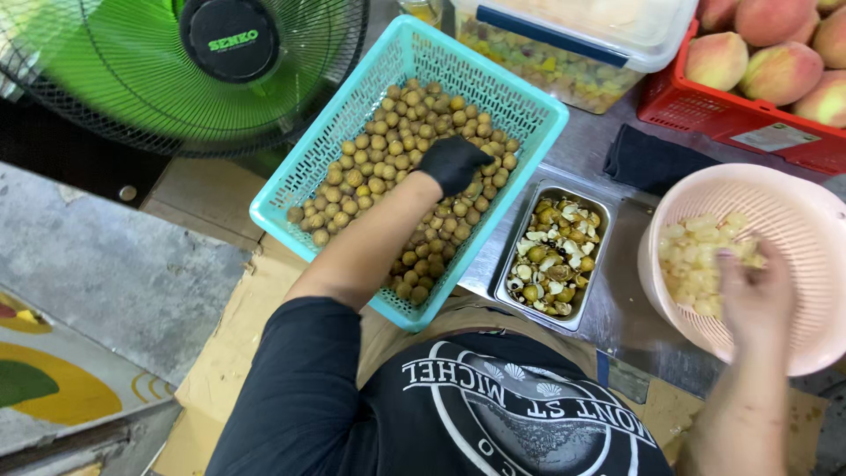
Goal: The person peels longans by hand, removing the outer skin and discarding the pits into a small metal container before placing the fruit into a strainer.
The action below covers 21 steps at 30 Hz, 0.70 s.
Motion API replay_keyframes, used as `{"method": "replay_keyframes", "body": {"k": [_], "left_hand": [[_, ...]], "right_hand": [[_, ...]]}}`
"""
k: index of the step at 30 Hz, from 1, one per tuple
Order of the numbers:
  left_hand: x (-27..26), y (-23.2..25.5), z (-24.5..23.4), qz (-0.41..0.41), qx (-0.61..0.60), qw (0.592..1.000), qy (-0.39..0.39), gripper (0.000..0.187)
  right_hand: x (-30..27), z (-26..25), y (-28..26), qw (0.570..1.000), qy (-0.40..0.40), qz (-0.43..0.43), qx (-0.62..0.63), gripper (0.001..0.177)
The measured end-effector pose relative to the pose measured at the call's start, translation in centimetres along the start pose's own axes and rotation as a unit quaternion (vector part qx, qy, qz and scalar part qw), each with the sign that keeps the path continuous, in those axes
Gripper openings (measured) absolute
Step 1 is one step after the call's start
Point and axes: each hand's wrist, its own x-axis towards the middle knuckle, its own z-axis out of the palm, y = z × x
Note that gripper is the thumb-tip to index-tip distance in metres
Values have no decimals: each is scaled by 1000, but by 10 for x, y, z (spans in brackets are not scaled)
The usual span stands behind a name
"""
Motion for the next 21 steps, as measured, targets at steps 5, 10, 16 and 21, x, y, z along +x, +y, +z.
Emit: {"method": "replay_keyframes", "body": {"k": [5,10,16,21], "left_hand": [[45,6,64,10,215,976,-30,20],[18,-7,37,37,-8,996,86,27],[-51,55,6,-171,-598,780,-68,52],[-78,103,4,-50,-878,465,-105,66]], "right_hand": [[-42,39,-36,982,-111,-144,54,41],[-67,62,-44,957,-281,-45,56,38],[-73,92,-67,905,-364,-130,180,35],[-73,88,-119,917,-298,-254,80,43]]}}
